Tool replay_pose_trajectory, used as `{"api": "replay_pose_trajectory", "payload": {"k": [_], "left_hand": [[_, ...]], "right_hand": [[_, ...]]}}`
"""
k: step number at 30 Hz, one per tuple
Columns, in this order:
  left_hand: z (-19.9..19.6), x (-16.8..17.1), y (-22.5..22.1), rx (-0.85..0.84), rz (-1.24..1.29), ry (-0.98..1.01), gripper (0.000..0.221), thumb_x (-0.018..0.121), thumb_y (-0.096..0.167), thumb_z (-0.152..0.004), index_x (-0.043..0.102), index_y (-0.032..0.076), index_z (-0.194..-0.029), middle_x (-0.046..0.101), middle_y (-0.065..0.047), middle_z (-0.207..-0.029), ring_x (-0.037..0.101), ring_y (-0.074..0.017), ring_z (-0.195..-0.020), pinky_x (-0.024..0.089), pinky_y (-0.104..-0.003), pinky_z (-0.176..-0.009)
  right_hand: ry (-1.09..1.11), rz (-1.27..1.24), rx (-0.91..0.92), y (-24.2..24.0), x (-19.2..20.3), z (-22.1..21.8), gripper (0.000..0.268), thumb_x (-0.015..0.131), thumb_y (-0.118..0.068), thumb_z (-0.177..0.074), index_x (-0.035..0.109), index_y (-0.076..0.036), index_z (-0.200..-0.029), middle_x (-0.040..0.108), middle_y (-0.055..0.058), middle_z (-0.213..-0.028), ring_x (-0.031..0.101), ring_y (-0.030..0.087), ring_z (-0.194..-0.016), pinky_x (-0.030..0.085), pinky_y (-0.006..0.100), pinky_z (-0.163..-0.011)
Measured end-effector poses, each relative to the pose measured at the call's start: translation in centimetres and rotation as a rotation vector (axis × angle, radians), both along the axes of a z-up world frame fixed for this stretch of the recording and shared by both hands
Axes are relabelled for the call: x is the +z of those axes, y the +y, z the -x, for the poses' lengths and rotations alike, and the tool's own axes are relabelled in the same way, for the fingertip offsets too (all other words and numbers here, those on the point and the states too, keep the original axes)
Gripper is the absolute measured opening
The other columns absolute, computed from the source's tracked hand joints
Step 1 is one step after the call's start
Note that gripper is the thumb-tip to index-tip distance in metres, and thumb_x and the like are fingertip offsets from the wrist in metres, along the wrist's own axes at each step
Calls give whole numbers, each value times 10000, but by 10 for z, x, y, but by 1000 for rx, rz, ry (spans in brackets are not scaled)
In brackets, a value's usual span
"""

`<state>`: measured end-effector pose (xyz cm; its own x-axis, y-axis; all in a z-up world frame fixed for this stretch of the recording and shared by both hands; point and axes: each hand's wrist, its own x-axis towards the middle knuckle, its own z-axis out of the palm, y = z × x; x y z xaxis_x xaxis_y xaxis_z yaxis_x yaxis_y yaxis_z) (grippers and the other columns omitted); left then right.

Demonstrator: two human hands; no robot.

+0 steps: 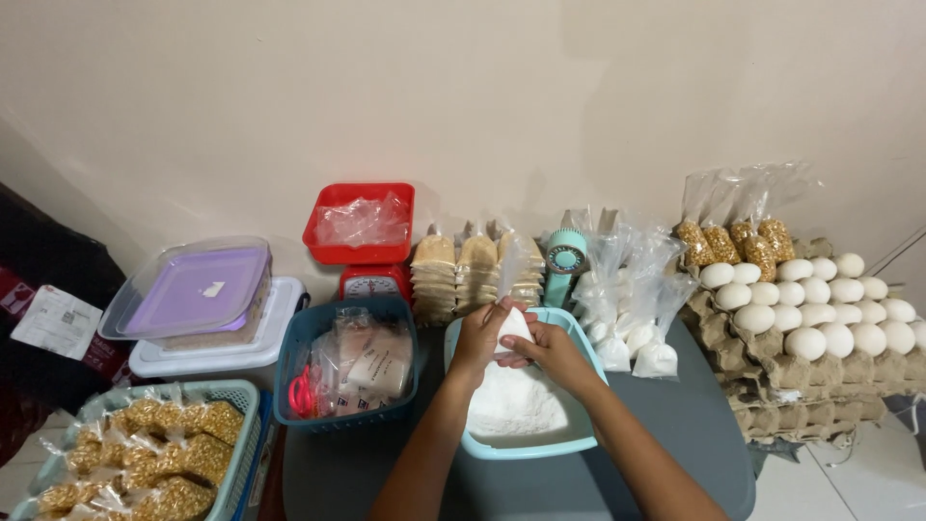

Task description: Portioning and packaging powdered food into small plastic bags by tying knots and trimming excess plastic with scissors.

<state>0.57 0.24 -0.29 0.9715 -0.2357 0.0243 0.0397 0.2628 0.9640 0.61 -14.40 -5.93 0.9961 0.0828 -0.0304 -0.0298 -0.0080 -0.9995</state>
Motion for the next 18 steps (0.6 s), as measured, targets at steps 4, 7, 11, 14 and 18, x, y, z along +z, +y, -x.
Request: {"api": "replay_pose_trajectory", "payload": {"k": [4, 7, 11, 14, 18], "left_hand": [[6, 8, 0, 6, -6, -4, 377, 700, 448, -988, 760, 81, -922, 667, -11, -797, 615, -126, -785, 532, -286, -788], [5, 7, 0, 4, 3, 9, 389, 696, 447, -988, 755, 67, -928, 668, -21, -789, 619, -131, -773, 532, -280, -773], [4, 6, 0, 17, -18, -3, 414, 692, 469, -983, 754, 65, -919, 653, -28, -771, 602, -134, -749, 517, -279, -744], [1, 1, -1, 21, -17, -18, 406, 692, 461, -987, 753, 66, -915, 651, -27, -768, 598, -133, -746, 517, -281, -741], [-6, -7, -4, 13, -25, -53, 392, 701, 454, -984, 739, 69, -920, 633, -20, -761, 594, -123, -751, 514, -274, -734]], "right_hand": [[15, -34, -9, 1, 0, -1, 370, 792, -113, -899, 669, 156, -1120, 775, 283, -871, 790, 300, -790, 670, 401, -715], [26, -55, -10, 0, -2, -2, 380, 802, -113, -889, 670, 156, -1122, 775, 276, -873, 789, 298, -792, 672, 403, -715], [14, -43, 4, 1, 2, -1, 354, 791, -115, -896, 681, 144, -1110, 774, 262, -847, 787, 290, -790, 666, 386, -715], [5, -41, 4, 1, 0, -2, 352, 791, -110, -895, 679, 146, -1109, 772, 263, -845, 786, 283, -782, 667, 381, -709], [-10, -63, -1, 5, 1, -4, 381, 802, -124, -892, 665, 141, -1130, 759, 244, -843, 783, 284, -794, 665, 395, -716]]}}
